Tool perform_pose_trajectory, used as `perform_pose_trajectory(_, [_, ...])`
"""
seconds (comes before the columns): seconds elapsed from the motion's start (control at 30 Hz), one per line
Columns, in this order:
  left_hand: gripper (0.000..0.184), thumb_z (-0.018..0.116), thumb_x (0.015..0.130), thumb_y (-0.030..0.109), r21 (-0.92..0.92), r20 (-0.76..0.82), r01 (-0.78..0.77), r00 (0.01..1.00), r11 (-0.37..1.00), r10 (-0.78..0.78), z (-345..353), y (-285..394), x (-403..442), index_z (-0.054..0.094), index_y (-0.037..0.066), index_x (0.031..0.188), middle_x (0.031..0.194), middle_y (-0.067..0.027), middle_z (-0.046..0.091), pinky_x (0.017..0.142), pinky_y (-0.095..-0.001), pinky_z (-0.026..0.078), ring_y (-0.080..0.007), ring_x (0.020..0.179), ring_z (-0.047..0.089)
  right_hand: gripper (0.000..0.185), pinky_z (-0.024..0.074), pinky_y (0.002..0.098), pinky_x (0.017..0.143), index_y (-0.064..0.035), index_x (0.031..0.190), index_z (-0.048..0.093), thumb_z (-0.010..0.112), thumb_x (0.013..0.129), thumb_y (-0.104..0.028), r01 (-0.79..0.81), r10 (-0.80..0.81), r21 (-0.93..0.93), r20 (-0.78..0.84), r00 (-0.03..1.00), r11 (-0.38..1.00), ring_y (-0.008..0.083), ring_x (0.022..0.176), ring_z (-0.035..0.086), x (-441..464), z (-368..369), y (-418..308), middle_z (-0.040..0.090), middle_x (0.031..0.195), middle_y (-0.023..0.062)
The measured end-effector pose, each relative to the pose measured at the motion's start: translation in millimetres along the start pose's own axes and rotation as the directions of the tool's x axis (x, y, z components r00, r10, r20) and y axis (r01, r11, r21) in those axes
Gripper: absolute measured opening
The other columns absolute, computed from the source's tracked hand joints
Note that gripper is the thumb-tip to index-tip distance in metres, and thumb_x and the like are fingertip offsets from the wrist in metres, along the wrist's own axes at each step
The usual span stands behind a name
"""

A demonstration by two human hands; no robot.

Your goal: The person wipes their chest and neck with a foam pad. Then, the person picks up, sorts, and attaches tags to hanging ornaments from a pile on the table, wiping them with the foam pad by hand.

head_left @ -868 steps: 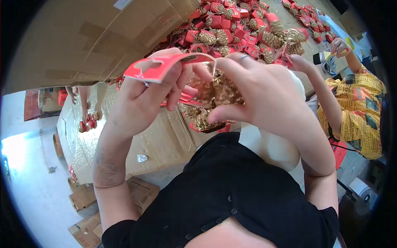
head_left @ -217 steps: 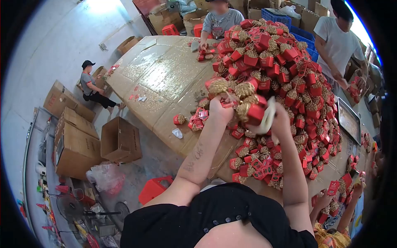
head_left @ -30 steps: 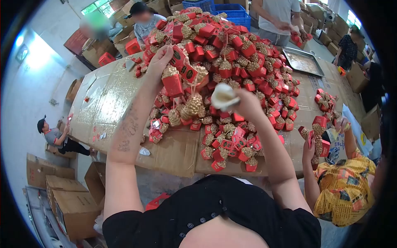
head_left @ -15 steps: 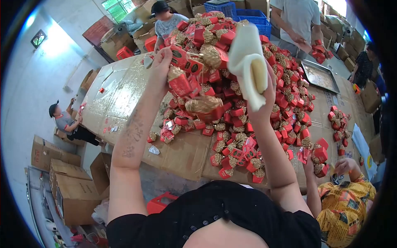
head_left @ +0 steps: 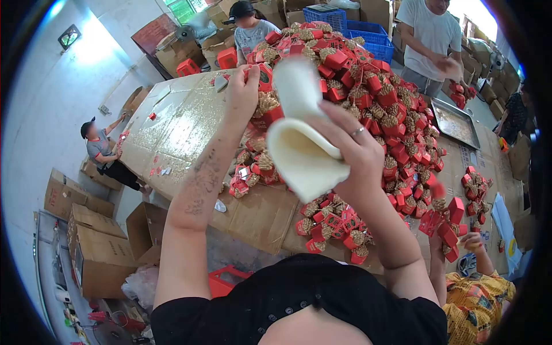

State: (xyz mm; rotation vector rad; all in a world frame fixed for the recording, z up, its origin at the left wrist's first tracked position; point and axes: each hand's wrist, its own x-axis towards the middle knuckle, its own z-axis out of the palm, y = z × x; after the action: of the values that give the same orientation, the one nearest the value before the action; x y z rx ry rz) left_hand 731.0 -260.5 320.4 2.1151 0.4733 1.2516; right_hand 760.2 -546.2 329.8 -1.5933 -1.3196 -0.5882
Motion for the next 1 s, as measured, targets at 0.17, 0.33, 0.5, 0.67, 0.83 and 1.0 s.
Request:
perform_pose_trajectory(0.17, [0.038,0.056,0.097,0.034,-0.324,0.078,0.244,0.970,0.914,-0.231,-6,17,-4,0.061,-0.002,0.108,0.089,-0.0065,0.065,0.079,-0.0290,0.046,-0.0128,0.084,0.058,0.038,0.0536,0.0408,0.078,-0.0162,0.106,0.067,0.069,0.069,-0.013,0.023,-0.050,0.078,0.371,0.927,0.997,0.0283,0.097,0.065,-28,54,25,0.064,0.113,0.0053])
perform_pose_trajectory(0.33, [0.037,0.055,0.097,0.033,-0.190,0.024,0.152,0.988,0.970,-0.150,-22,8,0,0.060,-0.001,0.110,0.094,-0.0056,0.063,0.079,-0.0279,0.045,-0.0112,0.085,0.056,0.037,0.0540,0.0368,0.079,-0.0077,0.105,0.067,0.076,0.070,-0.019,-0.222,0.173,0.166,0.266,0.948,0.961,0.0254,0.090,0.067,-42,28,21,0.067,0.103,0.0102])
perform_pose_trajectory(0.5, [0.038,0.053,0.098,0.033,-0.520,0.250,0.477,0.878,0.708,-0.408,-14,38,-18,0.059,-0.003,0.111,0.096,-0.0067,0.063,0.083,-0.0276,0.043,-0.0120,0.090,0.055,0.036,0.0457,0.0406,0.090,-0.0118,0.108,0.067,0.064,0.072,-0.009,0.297,-0.296,-0.041,0.018,0.955,0.954,0.0287,0.108,0.058,-2,49,8,0.057,0.127,0.0070])
perform_pose_trajectory(0.67, [0.036,0.052,0.099,0.032,-0.616,0.173,0.447,0.880,0.649,-0.441,-14,9,-8,0.056,0.001,0.116,0.100,-0.0082,0.064,0.085,-0.0314,0.046,-0.0150,0.092,0.058,0.037,0.0474,0.0404,0.081,-0.0134,0.098,0.069,0.073,0.062,-0.012,-0.224,0.230,-0.057,0.360,0.904,0.973,0.0277,0.091,0.065,-52,44,50,0.067,0.105,0.0046])
perform_pose_trajectory(0.83, [0.031,0.050,0.099,0.030,-0.862,0.378,0.438,0.891,0.256,-0.251,20,-62,-21,0.057,0.003,0.114,0.099,-0.0070,0.064,0.085,-0.0338,0.049,-0.0181,0.088,0.061,0.038,0.0429,0.0399,0.088,-0.0174,0.103,0.066,0.069,0.066,-0.024,0.484,-0.504,-0.290,0.008,0.864,0.825,0.0276,0.110,0.056,-21,43,11,0.059,0.125,0.0030])
perform_pose_trajectory(1.0, [0.030,0.050,0.098,0.036,-0.637,0.455,0.675,0.720,0.373,-0.524,-8,-10,-5,0.060,0.008,0.100,0.083,-0.0060,0.062,0.074,-0.0375,0.053,-0.0187,0.078,0.063,0.035,0.0460,0.0387,0.093,-0.0157,0.103,0.069,0.072,0.069,-0.008,-0.083,0.044,0.030,0.647,0.762,0.996,0.0277,0.113,0.058,-84,36,66,0.063,0.118,0.0038])
